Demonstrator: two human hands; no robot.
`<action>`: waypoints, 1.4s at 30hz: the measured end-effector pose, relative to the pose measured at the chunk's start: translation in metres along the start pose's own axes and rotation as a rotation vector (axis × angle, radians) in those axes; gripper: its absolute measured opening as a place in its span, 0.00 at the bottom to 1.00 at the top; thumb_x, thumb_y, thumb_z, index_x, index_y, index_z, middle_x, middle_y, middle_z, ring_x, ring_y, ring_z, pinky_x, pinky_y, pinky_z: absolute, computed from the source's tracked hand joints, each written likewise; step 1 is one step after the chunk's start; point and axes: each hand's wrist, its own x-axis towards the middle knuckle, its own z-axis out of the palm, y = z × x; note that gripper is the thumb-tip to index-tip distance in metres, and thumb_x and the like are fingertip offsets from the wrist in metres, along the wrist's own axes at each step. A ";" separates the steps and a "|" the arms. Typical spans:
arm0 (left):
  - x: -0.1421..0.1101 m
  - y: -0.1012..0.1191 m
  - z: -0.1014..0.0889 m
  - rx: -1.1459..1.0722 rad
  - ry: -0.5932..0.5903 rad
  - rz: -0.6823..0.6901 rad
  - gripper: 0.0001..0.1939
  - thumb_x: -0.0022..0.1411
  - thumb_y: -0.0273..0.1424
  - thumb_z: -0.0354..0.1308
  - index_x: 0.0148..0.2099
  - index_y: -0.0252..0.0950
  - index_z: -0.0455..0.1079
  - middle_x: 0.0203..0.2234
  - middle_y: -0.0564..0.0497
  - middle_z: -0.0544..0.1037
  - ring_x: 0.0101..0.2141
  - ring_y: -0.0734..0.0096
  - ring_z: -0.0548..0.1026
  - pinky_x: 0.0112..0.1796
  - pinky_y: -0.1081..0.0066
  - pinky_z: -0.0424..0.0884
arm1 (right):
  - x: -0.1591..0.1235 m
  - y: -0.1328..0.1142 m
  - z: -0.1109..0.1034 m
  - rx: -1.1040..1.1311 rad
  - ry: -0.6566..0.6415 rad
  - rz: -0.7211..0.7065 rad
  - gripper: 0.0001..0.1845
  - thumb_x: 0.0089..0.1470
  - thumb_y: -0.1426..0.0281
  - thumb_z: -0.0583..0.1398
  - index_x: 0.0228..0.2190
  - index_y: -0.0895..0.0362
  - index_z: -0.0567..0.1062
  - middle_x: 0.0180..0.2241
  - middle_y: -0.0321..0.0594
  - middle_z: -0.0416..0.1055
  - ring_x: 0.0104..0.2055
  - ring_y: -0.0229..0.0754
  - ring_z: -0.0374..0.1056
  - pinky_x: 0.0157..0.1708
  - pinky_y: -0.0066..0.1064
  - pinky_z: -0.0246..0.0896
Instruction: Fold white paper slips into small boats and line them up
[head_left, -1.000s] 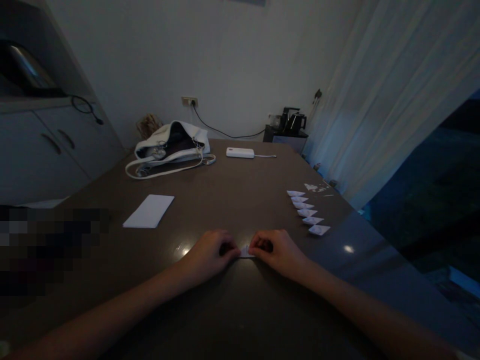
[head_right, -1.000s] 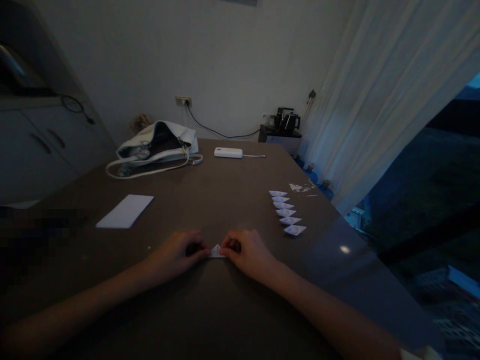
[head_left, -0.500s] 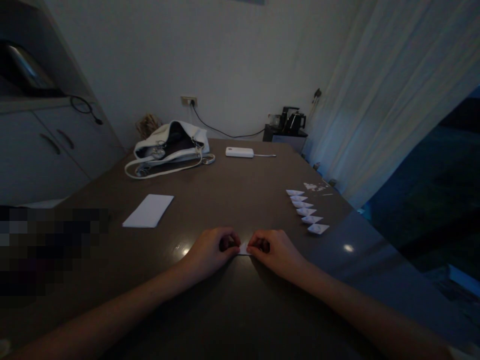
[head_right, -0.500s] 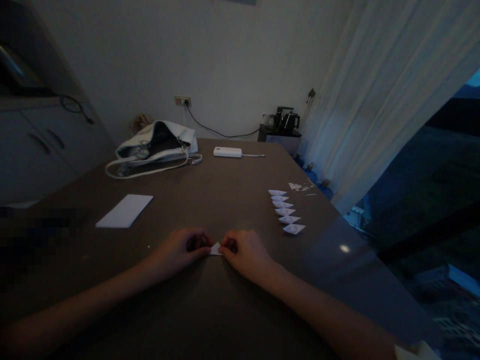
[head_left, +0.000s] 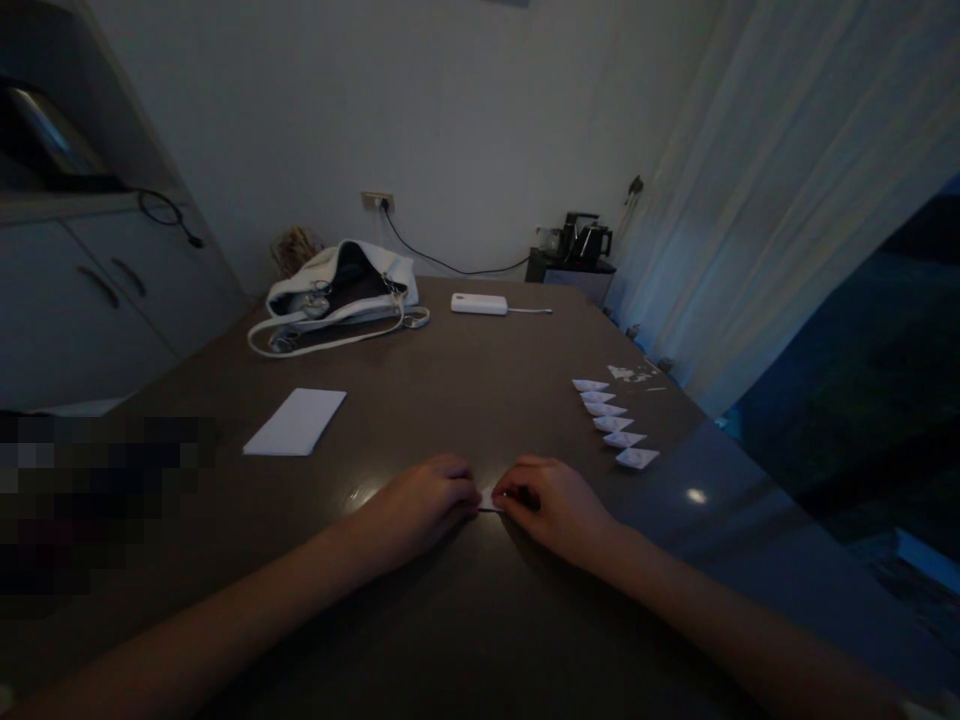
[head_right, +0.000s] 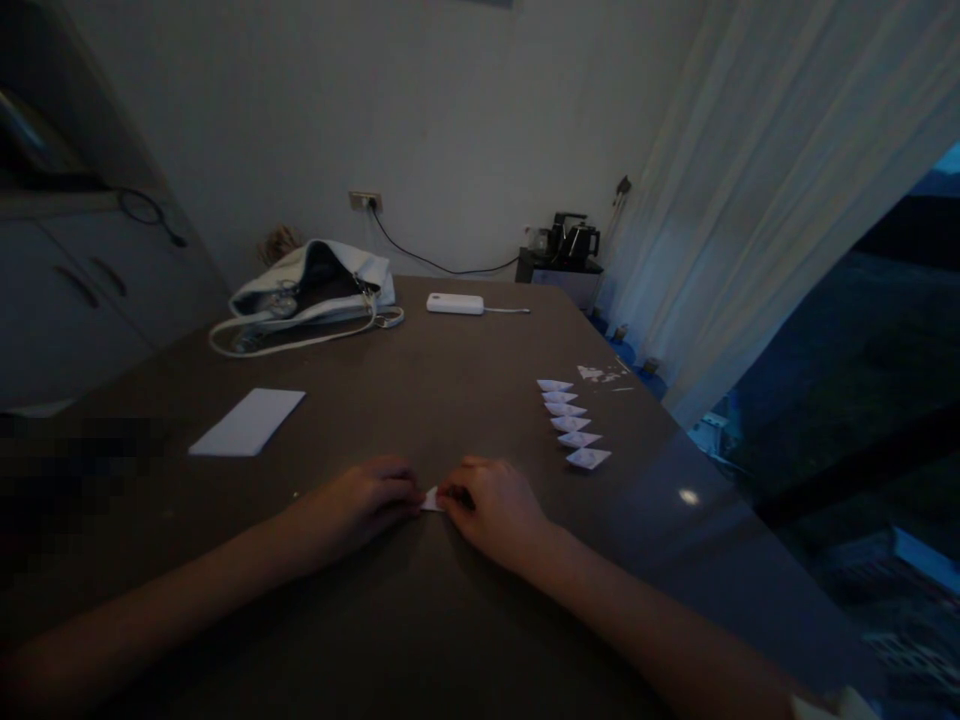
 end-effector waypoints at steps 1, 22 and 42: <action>0.000 0.002 0.000 0.026 0.005 0.012 0.09 0.64 0.26 0.52 0.39 0.33 0.73 0.34 0.47 0.73 0.34 0.68 0.72 0.34 0.72 0.67 | 0.000 0.001 -0.001 -0.006 -0.003 -0.036 0.05 0.54 0.71 0.61 0.32 0.56 0.78 0.30 0.38 0.72 0.32 0.38 0.67 0.31 0.27 0.58; 0.002 0.010 0.005 -0.282 0.220 -0.079 0.07 0.62 0.27 0.54 0.39 0.32 0.73 0.29 0.49 0.76 0.29 0.72 0.73 0.29 0.76 0.66 | 0.002 0.005 -0.001 0.238 0.115 -0.115 0.08 0.56 0.67 0.61 0.30 0.59 0.78 0.26 0.38 0.75 0.28 0.37 0.68 0.29 0.26 0.58; 0.006 0.007 0.003 -0.900 0.147 -0.353 0.12 0.58 0.34 0.58 0.35 0.29 0.77 0.24 0.48 0.78 0.26 0.72 0.72 0.28 0.75 0.65 | 0.005 0.009 -0.002 0.587 0.126 0.046 0.10 0.55 0.68 0.58 0.31 0.57 0.79 0.26 0.37 0.76 0.28 0.37 0.69 0.29 0.27 0.59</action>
